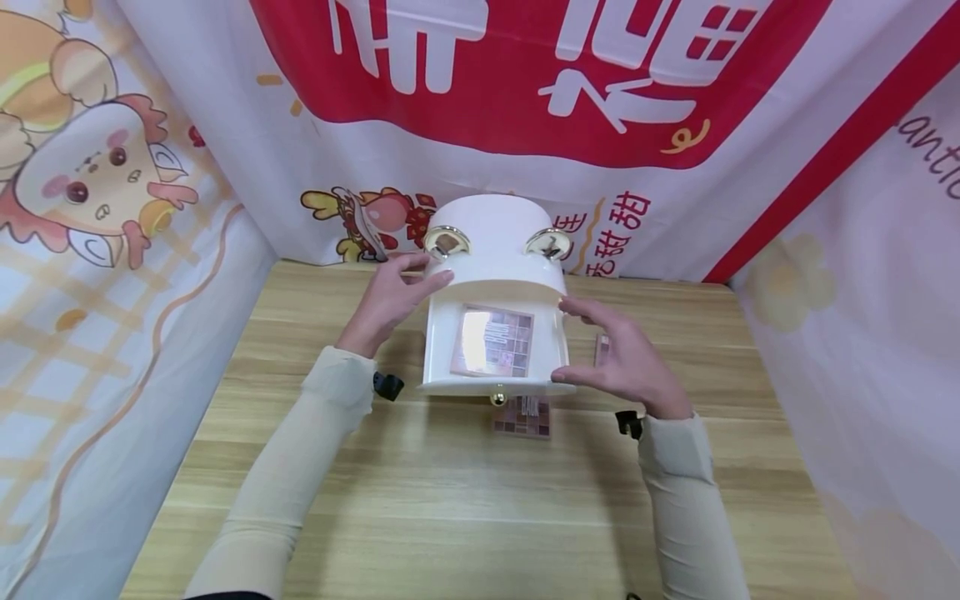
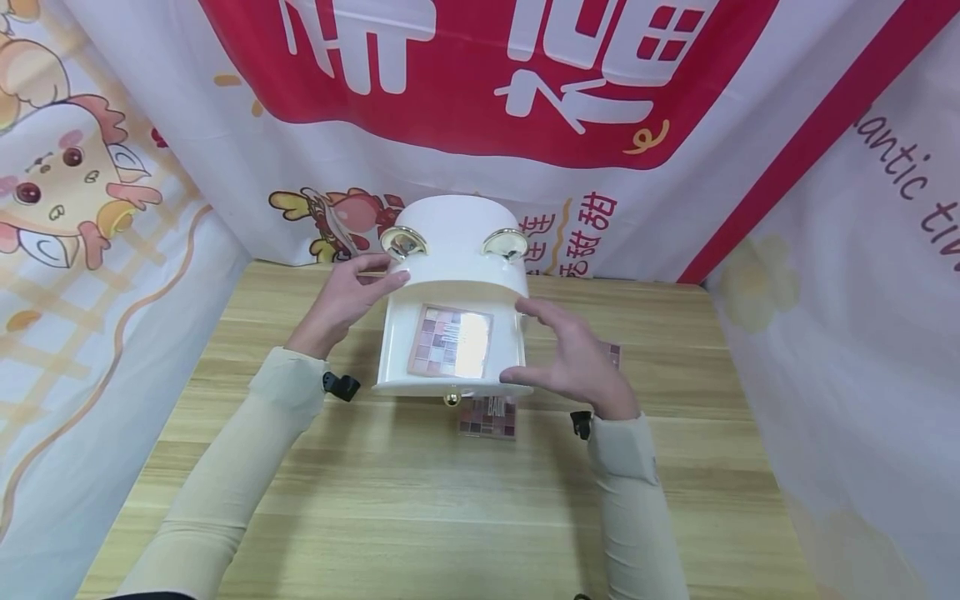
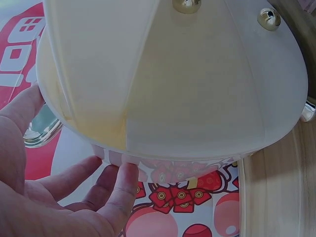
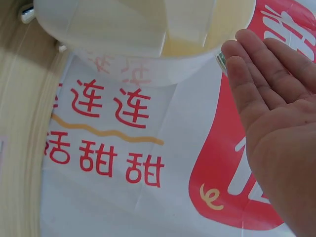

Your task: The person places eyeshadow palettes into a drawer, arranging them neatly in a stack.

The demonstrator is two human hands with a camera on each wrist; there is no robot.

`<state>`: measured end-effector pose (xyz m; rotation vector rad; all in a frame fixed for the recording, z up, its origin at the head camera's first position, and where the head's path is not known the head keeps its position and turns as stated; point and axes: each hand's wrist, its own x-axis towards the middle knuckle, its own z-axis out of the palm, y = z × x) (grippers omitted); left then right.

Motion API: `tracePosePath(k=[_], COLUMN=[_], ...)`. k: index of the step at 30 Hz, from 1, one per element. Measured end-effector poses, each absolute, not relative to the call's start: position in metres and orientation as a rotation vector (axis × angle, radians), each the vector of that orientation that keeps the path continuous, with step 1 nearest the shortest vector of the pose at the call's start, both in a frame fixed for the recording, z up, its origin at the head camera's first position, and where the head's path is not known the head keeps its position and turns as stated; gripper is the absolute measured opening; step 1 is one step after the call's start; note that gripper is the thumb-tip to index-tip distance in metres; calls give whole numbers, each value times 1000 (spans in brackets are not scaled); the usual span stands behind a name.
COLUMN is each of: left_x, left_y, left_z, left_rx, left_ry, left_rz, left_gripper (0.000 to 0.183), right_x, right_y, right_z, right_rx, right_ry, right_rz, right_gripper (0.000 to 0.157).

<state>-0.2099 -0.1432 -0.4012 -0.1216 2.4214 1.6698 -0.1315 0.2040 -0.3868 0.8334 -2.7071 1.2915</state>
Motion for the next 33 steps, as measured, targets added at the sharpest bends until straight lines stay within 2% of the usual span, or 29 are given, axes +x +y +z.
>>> tracePosePath(k=[11,20,33], left_x=[-209,-208,-208], left_y=[-144,-143,-142], left_z=[-401,-402,-401], left_rx=[-134,-141,-132], left_ry=[2426,2414,2418], left_rz=[1665,1668,1681], left_gripper=[92,91,89], right_x=[-121,-117,-112], right_y=[225,236,235], right_z=[-399,-423,-467], right_rx=[804,723,669], right_ry=[-2738,-2877,-3015], right_rz=[1319,1296,1299], right_gripper=[113,128,135])
